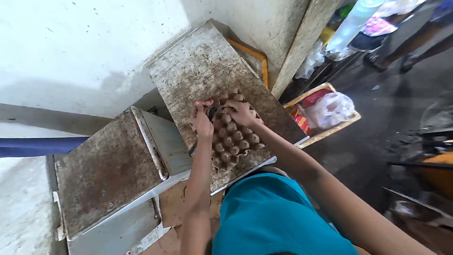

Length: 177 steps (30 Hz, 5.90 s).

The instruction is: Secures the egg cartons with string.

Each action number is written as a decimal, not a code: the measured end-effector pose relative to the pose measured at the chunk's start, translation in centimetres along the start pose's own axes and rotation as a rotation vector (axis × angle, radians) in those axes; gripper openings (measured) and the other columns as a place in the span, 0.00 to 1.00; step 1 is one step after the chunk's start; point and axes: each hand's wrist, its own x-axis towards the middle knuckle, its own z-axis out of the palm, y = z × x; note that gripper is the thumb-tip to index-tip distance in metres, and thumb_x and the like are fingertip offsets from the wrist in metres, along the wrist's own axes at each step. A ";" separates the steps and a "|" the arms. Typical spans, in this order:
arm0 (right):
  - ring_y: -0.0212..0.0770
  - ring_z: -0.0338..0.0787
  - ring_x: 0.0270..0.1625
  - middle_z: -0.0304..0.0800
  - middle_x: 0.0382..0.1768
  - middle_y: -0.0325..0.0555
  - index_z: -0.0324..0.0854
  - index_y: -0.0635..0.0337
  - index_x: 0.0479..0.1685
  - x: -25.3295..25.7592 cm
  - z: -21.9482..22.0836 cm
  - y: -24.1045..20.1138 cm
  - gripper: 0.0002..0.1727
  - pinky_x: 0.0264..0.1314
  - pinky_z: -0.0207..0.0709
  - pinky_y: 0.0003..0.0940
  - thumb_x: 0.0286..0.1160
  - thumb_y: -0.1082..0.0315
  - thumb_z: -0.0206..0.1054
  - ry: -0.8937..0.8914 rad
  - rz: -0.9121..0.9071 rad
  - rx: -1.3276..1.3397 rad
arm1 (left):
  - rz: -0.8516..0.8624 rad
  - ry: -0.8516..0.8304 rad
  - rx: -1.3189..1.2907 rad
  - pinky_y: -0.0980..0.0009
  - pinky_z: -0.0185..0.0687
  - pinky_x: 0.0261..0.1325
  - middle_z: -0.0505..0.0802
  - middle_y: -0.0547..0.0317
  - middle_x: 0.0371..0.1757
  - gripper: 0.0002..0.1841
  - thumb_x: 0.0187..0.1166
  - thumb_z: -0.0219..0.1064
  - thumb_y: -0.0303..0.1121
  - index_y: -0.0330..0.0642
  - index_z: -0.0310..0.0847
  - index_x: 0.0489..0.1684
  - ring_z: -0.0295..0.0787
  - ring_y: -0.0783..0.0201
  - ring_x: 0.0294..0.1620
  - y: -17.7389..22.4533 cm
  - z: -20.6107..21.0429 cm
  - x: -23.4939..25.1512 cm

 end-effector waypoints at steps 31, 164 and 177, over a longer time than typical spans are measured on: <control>0.48 0.86 0.57 0.88 0.54 0.54 0.84 0.60 0.60 0.3 6.0 -5.5 0.17 0.61 0.78 0.51 0.90 0.63 0.52 0.197 0.779 0.365 | 0.200 -0.320 0.472 0.83 0.79 0.37 0.84 0.68 0.29 0.12 0.86 0.52 0.25 0.35 0.80 0.33 0.80 0.81 0.29 -0.8 -3.3 -8.5; 0.64 0.93 0.43 0.89 0.38 0.62 0.72 0.62 0.63 -2.3 7.8 -5.2 0.21 0.34 0.84 0.60 0.95 0.54 0.43 -0.369 0.383 -0.593 | -0.014 -0.585 1.487 0.35 0.37 0.91 0.48 0.64 0.98 0.40 0.78 0.69 0.37 0.64 0.57 0.94 0.38 0.48 0.97 -5.1 -7.9 2.4; 0.61 0.89 0.33 0.86 0.38 0.60 0.73 0.57 0.67 -5.5 1.9 -11.1 0.21 0.31 0.81 0.61 0.95 0.51 0.47 -0.162 0.462 -0.498 | -0.655 -0.286 0.572 0.60 0.89 0.50 0.93 0.53 0.43 0.23 0.95 0.47 0.43 0.35 0.86 0.52 0.92 0.61 0.42 1.5 -3.0 -1.3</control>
